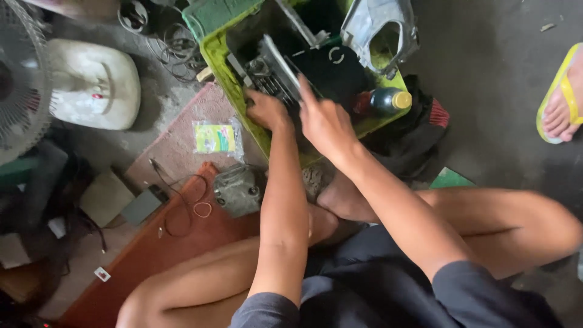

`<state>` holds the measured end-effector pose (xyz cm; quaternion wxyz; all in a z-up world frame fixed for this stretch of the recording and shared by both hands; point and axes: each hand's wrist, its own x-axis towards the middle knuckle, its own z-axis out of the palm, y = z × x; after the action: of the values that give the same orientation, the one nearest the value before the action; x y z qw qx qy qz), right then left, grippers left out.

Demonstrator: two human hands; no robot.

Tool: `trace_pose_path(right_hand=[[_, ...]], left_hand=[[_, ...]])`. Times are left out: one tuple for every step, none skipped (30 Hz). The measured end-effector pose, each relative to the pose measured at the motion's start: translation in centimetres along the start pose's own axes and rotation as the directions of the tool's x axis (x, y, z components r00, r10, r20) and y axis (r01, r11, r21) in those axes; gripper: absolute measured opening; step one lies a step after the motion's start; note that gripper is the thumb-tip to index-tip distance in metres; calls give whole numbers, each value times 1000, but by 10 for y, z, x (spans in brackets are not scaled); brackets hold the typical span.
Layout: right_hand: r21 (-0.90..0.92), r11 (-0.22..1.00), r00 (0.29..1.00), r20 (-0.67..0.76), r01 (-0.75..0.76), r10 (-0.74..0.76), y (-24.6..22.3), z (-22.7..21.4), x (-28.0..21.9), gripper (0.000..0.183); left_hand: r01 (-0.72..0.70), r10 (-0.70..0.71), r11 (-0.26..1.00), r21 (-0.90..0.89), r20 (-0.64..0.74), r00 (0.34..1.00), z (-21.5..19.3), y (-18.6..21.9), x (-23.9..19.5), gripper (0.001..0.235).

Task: Cleaning a motorcycle engine cylinder using a manual brush, cleaning fluid, and a power drill with a brush attachment.

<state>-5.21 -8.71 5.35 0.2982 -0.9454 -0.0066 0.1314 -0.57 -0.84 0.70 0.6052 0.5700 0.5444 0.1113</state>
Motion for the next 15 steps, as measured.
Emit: trace_pose_path(right_hand=[[7,1000,1000,-8,0,0,1,0,5,53],[16,1000,1000,-17,23,-23,3,1,9,53],[24,999,999,-27,46,-46,4,2,14,52],[25,998,998,-32,49,-49,3,-5,0,52],[21,1000,1000,7,17,-17,3,-12,-14,52],[16,1000,998,55,-21,20,4,-16,-32,53],[16,1000,998,61,-24,23,7,-16,-46,53],[-25,999,996,73,-43,45,10,-16,-62,52],[-67,996,994,84,-61,67,14,-17,-77,52],[-61,995,993,90,-74,80,15,-9,-72,52],[-73,996,996,64,-56,61,17,-3,-67,54],[-83,996,999,32,-34,37,17,4,-60,55],[-74,996,999,30,-43,45,12,8,-45,55],[-47,999,1000,11,-7,7,8,11,-28,56],[-20,999,1000,-8,30,-30,2,13,-11,58]], left_hand=[[-10,10,1000,1,4,1000,1,4,-2,70],[-21,21,1000,0,2,1000,2,7,-4,69],[-33,33,999,-1,-1,999,2,10,-5,67],[-36,36,999,-5,1,999,6,1,2,67],[-33,33,999,-20,-1,999,9,-8,11,67],[-22,22,999,-27,-7,1000,9,-22,19,67],[-18,18,1000,-23,-10,1000,8,-23,20,67],[-44,44,998,-47,-17,999,7,-26,20,65],[-71,70,995,-70,-24,997,7,-29,20,63],[-69,68,996,-55,-21,997,7,-35,26,63],[-21,21,1000,-15,6,1000,7,-41,31,69],[18,-19,1000,22,32,999,9,-43,39,77],[13,-14,999,33,35,999,8,-45,39,77],[31,-31,999,9,31,999,9,-44,39,79],[49,-48,999,-15,28,998,9,-44,39,82]])
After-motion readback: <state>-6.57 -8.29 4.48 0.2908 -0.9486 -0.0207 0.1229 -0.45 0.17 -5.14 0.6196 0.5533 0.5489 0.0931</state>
